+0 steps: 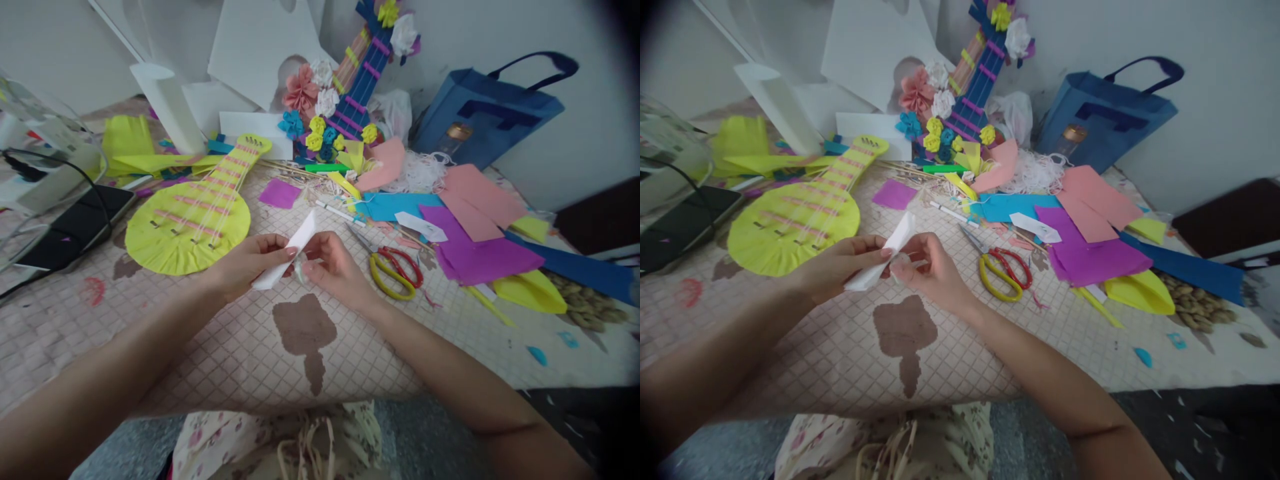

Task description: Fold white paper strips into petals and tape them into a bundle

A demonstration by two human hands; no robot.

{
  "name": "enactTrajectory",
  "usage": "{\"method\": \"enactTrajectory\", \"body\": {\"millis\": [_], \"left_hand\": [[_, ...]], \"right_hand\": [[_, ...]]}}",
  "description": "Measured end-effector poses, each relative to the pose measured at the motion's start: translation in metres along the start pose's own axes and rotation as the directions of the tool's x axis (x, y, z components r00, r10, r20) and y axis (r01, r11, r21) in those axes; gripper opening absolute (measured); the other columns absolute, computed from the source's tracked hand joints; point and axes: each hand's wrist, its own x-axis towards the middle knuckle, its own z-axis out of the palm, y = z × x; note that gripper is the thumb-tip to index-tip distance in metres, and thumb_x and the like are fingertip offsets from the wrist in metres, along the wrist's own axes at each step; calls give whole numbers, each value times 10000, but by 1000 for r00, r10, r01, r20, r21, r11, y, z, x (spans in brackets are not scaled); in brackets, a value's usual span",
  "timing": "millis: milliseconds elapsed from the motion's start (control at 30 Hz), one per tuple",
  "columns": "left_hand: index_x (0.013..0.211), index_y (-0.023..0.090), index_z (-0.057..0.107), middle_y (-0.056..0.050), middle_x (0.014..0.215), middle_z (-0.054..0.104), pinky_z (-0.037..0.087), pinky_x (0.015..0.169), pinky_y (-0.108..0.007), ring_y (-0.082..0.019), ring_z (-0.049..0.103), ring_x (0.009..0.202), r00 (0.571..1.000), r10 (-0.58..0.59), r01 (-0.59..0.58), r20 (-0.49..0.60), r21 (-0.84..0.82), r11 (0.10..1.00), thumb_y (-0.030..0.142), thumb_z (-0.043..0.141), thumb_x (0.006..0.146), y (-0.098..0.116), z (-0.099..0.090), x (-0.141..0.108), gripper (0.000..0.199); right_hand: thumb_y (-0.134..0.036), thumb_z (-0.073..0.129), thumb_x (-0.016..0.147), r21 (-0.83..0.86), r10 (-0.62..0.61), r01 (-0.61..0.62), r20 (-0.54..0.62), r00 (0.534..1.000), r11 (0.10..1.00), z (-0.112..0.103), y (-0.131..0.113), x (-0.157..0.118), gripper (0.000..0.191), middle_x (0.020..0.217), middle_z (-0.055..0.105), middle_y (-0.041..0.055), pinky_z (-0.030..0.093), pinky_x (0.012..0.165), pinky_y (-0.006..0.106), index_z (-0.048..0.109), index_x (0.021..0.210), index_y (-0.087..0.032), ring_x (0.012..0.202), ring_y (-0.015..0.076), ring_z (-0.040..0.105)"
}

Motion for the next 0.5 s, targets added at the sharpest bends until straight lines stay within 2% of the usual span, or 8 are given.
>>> {"method": "enactTrajectory", "body": {"millis": [67,167,333,500], "left_hand": [[814,153,547,16,609,586,357,435,-173,-78,516,490,1000,16,-16,-9,18,1000,352,698,720,0,2,0,267],[789,151,543,31,596,570,334,433,-160,-63,497,480,1000,30,-30,2,33,999,335,706,707,-1,2,0,259],[775,147,564,-5,635,612,359,450,-182,-88,526,514,1000,2,-4,30,65,998,375,689,715,1,-2,-2,267],[759,150,588,-10,622,617,326,418,-185,-86,501,481,998,-1,-6,59,123,992,394,692,709,4,-5,-4,269]], "right_hand": [[-445,696,726,-66,2,0,35,999,998,1,0,0,415,1007,583,54,500,699,286,479,985,-204,917,168,585],[-427,668,755,-160,3,10,82,997,987,1,0,0,332,964,596,51,507,732,303,527,940,-191,915,173,583],[-349,611,809,-194,-9,33,123,992,980,-3,-1,1,227,923,616,38,503,700,286,557,957,-186,859,158,599],[-332,597,816,-282,-3,39,125,992,959,-5,0,1,209,867,617,22,492,651,268,575,966,-189,772,138,591]]}}
